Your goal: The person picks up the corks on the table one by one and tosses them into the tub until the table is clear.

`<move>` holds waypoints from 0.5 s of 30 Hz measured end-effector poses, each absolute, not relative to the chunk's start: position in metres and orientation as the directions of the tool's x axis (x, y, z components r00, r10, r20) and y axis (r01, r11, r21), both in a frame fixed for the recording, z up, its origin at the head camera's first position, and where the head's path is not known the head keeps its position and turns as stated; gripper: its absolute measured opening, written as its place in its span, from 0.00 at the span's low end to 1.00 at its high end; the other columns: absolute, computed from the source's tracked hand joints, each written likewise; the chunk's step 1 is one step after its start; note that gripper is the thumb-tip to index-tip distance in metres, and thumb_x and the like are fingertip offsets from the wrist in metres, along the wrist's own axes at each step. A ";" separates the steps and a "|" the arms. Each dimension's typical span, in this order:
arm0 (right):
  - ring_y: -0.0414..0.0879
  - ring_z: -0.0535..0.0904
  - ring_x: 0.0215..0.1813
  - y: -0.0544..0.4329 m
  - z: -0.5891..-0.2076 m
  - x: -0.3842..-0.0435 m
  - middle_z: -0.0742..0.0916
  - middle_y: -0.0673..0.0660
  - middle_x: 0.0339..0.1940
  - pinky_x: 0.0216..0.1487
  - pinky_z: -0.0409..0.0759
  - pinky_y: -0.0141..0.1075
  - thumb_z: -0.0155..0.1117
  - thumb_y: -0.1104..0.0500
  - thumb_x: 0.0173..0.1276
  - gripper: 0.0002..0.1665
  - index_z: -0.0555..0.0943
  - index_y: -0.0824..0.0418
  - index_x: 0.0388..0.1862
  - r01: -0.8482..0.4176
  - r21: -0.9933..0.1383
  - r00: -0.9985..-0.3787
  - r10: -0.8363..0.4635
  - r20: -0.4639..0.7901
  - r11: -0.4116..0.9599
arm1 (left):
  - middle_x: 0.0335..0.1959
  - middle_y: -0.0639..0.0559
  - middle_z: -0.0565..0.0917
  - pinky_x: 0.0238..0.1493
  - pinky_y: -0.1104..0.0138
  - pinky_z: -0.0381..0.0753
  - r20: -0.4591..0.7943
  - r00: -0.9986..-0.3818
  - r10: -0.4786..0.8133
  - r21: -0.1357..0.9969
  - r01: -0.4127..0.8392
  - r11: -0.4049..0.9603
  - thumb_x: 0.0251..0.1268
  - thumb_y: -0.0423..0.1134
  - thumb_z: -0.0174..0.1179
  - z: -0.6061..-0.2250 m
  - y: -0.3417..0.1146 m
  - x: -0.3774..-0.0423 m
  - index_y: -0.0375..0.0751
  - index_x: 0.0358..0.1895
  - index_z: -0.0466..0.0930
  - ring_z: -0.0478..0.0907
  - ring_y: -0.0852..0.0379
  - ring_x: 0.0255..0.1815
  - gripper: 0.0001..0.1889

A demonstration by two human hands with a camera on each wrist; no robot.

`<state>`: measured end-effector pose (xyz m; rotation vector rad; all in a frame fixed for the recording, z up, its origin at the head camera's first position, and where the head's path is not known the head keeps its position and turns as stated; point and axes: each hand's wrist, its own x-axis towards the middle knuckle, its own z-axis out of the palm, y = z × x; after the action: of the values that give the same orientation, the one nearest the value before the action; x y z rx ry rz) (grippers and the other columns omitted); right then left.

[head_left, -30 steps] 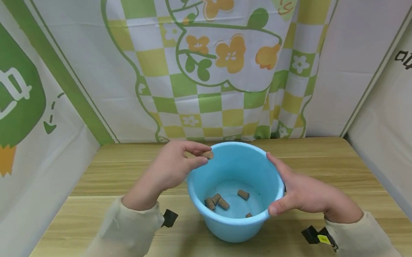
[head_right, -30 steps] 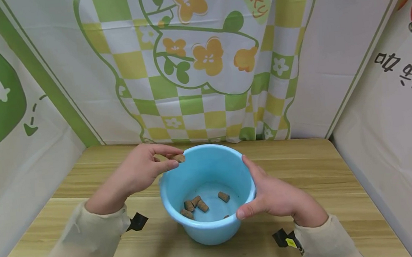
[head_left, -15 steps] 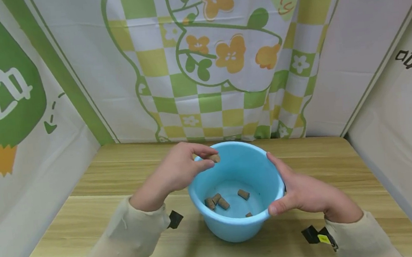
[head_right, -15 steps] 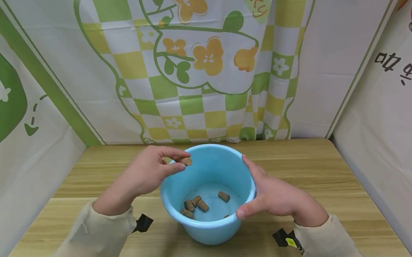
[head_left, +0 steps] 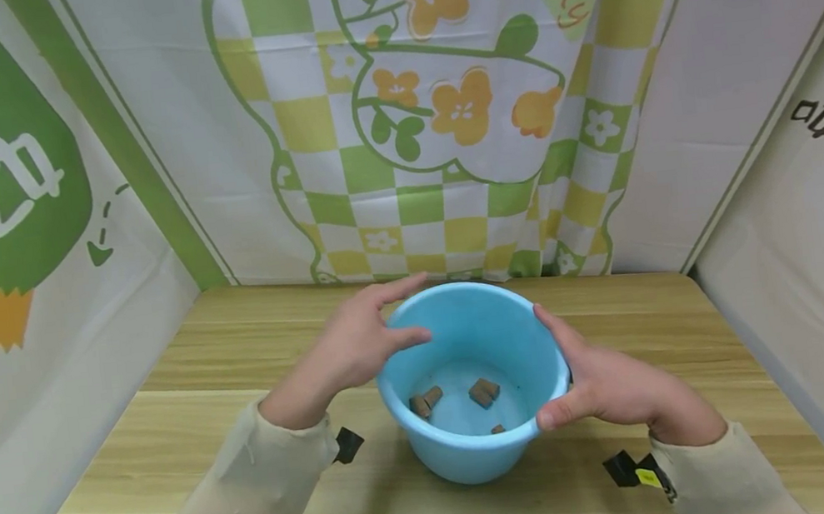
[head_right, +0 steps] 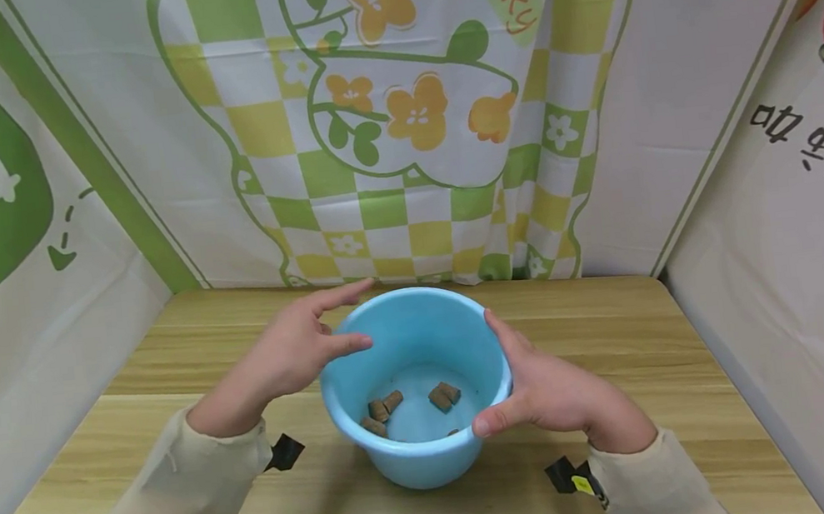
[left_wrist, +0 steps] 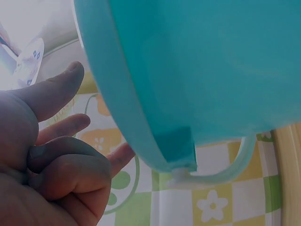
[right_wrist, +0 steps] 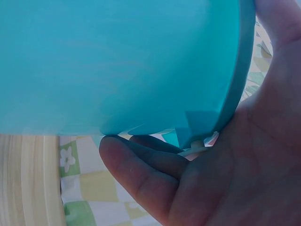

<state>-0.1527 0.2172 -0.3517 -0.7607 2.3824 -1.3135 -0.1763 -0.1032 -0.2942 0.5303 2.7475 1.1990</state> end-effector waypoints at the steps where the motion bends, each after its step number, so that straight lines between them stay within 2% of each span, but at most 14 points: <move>1: 0.60 0.72 0.62 0.217 -0.351 -0.152 0.65 0.67 0.72 0.56 0.73 0.51 0.83 0.48 0.52 0.80 0.29 0.50 0.81 -0.293 -0.850 -0.810 -0.586 -0.022 0.437 | 0.68 0.51 0.71 0.30 0.61 0.80 0.048 -0.938 0.343 0.734 0.267 0.625 0.63 0.44 0.71 -0.295 -0.105 -0.176 0.64 0.74 0.67 0.75 0.53 0.20 0.36; 2: 0.60 0.72 0.62 0.217 -0.351 -0.152 0.65 0.67 0.72 0.56 0.74 0.51 0.83 0.48 0.52 0.80 0.29 0.50 0.81 -0.290 -0.850 -0.811 -0.585 -0.025 0.439 | 0.67 0.51 0.71 0.28 0.61 0.81 0.050 -0.941 0.335 0.741 0.260 0.619 0.63 0.44 0.70 -0.296 -0.108 -0.176 0.64 0.74 0.67 0.73 0.53 0.15 0.36; 4: 0.60 0.72 0.62 0.216 -0.351 -0.152 0.65 0.68 0.72 0.56 0.73 0.50 0.83 0.48 0.52 0.80 0.28 0.50 0.81 -0.285 -0.850 -0.813 -0.582 -0.030 0.443 | 0.68 0.49 0.71 0.30 0.60 0.81 0.075 -0.945 0.319 0.739 0.267 0.619 0.65 0.45 0.69 -0.299 -0.112 -0.176 0.62 0.74 0.68 0.74 0.53 0.19 0.34; 6: 0.60 0.72 0.62 0.216 -0.351 -0.152 0.65 0.68 0.72 0.56 0.74 0.50 0.83 0.48 0.52 0.80 0.29 0.50 0.81 -0.283 -0.851 -0.815 -0.579 -0.031 0.443 | 0.69 0.48 0.70 0.36 0.57 0.80 0.111 -0.949 0.295 0.718 0.282 0.637 0.67 0.47 0.67 -0.303 -0.117 -0.176 0.60 0.74 0.68 0.78 0.52 0.26 0.32; 9: 0.60 0.72 0.62 0.215 -0.351 -0.152 0.64 0.68 0.73 0.55 0.74 0.50 0.83 0.48 0.51 0.80 0.29 0.50 0.82 -0.285 -0.851 -0.815 -0.578 -0.026 0.441 | 0.69 0.45 0.70 0.48 0.51 0.78 0.179 -0.948 0.264 0.648 0.316 0.693 0.71 0.51 0.62 -0.307 -0.123 -0.175 0.54 0.74 0.68 0.81 0.48 0.43 0.30; 10: 0.61 0.72 0.62 0.215 -0.351 -0.152 0.63 0.68 0.73 0.55 0.74 0.50 0.83 0.48 0.52 0.80 0.29 0.50 0.82 -0.286 -0.852 -0.815 -0.579 -0.025 0.439 | 0.69 0.43 0.70 0.50 0.48 0.77 0.197 -0.947 0.255 0.623 0.322 0.713 0.72 0.52 0.60 -0.309 -0.124 -0.175 0.53 0.74 0.68 0.81 0.46 0.46 0.30; 15: 0.63 0.71 0.63 0.215 -0.352 -0.152 0.61 0.69 0.74 0.55 0.74 0.51 0.83 0.49 0.52 0.81 0.28 0.49 0.81 -0.282 -0.867 -0.808 -0.588 -0.016 0.411 | 0.71 0.35 0.64 0.50 0.43 0.77 0.260 -0.942 0.211 0.497 0.318 0.808 0.75 0.57 0.54 -0.316 -0.134 -0.176 0.45 0.77 0.63 0.80 0.39 0.51 0.34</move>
<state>-0.1516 0.2151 -0.3516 -0.7535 2.3531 -1.3531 -0.1761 -0.1336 -0.3161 0.4689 3.1688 0.9273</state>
